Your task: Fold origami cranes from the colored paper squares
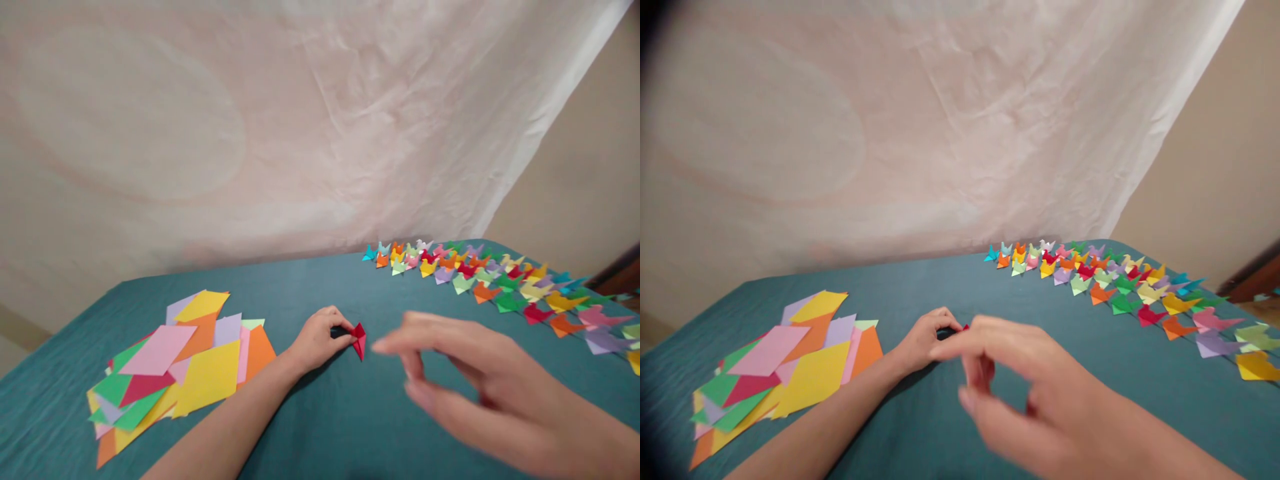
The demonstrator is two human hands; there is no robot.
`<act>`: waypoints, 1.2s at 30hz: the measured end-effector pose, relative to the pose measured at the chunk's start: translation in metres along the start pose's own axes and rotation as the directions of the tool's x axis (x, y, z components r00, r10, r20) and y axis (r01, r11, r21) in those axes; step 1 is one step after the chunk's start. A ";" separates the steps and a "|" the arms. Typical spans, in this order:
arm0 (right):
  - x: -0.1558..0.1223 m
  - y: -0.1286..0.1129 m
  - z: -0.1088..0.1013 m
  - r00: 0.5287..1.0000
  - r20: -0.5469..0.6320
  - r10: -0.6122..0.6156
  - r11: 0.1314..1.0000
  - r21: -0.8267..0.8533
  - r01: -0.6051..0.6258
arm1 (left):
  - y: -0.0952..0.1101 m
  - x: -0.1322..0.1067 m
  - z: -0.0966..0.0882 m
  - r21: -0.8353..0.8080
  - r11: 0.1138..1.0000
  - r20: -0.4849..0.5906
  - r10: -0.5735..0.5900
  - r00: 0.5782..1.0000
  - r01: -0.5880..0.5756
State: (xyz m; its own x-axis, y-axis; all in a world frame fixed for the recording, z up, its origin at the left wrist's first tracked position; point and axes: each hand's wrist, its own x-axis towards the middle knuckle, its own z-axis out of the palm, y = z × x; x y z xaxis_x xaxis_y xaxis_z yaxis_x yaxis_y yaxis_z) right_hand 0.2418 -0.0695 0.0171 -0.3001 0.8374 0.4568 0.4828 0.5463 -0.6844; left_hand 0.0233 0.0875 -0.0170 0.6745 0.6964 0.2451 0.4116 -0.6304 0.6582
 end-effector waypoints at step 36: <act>0.075 0.059 0.066 0.979 -0.054 0.199 0.973 -0.109 -0.204 | 0.000 0.003 0.008 -0.023 0.995 -0.068 -0.094 0.993 0.093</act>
State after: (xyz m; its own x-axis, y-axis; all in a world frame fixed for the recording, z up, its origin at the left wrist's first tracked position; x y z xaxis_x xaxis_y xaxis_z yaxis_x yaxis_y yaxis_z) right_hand 0.1932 0.0267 -0.0267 -0.1534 0.9272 0.3417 0.6207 0.3594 -0.6968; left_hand 0.0302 0.0868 -0.0218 0.5896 0.7742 0.2300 0.4580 -0.5551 0.6944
